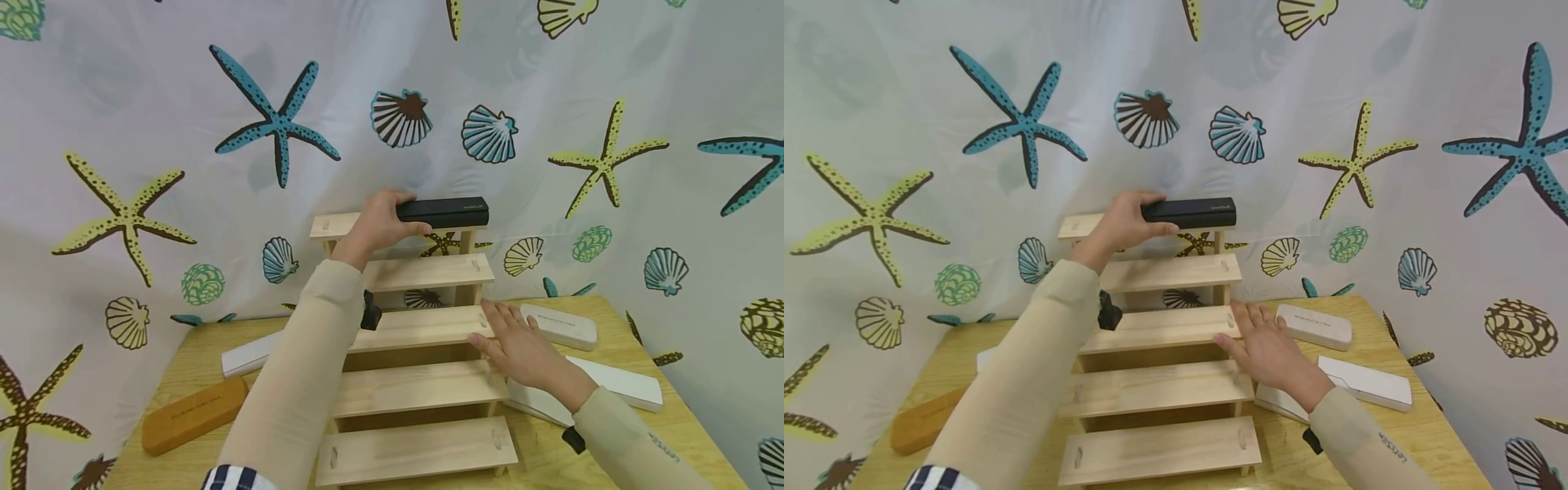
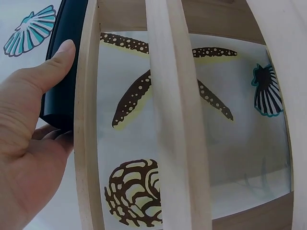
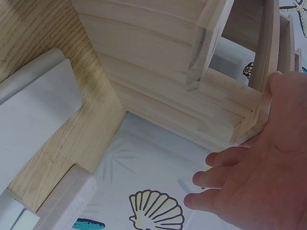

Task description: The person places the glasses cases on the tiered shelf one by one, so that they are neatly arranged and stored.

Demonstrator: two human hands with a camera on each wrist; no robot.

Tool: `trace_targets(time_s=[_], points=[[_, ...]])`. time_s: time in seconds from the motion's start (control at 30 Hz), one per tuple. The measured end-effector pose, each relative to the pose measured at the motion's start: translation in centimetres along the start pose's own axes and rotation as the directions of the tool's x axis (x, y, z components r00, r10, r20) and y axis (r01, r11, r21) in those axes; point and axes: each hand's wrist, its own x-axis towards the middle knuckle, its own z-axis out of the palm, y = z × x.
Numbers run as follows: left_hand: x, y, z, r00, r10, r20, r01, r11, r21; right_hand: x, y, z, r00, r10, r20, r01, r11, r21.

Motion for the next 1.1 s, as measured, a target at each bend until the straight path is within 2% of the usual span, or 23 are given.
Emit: trace_targets(time_s=[0.63, 0.93, 1.1], points=[[-0.1, -0.7, 0.4, 0.999, -0.001, -0.032, 0.0, 1.0, -0.022, 0.0, 0.1, 0.0, 1.0, -0.01, 0.005, 0.01, 1.0, 0.01], [-1.8, -1.6, -0.9, 0.998, 0.029, -0.05, -0.032, 0.998, -0.052, 0.0, 0.2, 0.2, 1.0, 0.001, 0.003, -0.001, 1.0, 0.01], [-3.3, -2.4, -2.0, 0.988, 0.061, -0.142, -0.078, 0.99, -0.119, 0.0, 0.2, 0.2, 1.0, 0.0, 0.011, 0.0, 1.0, 0.012]])
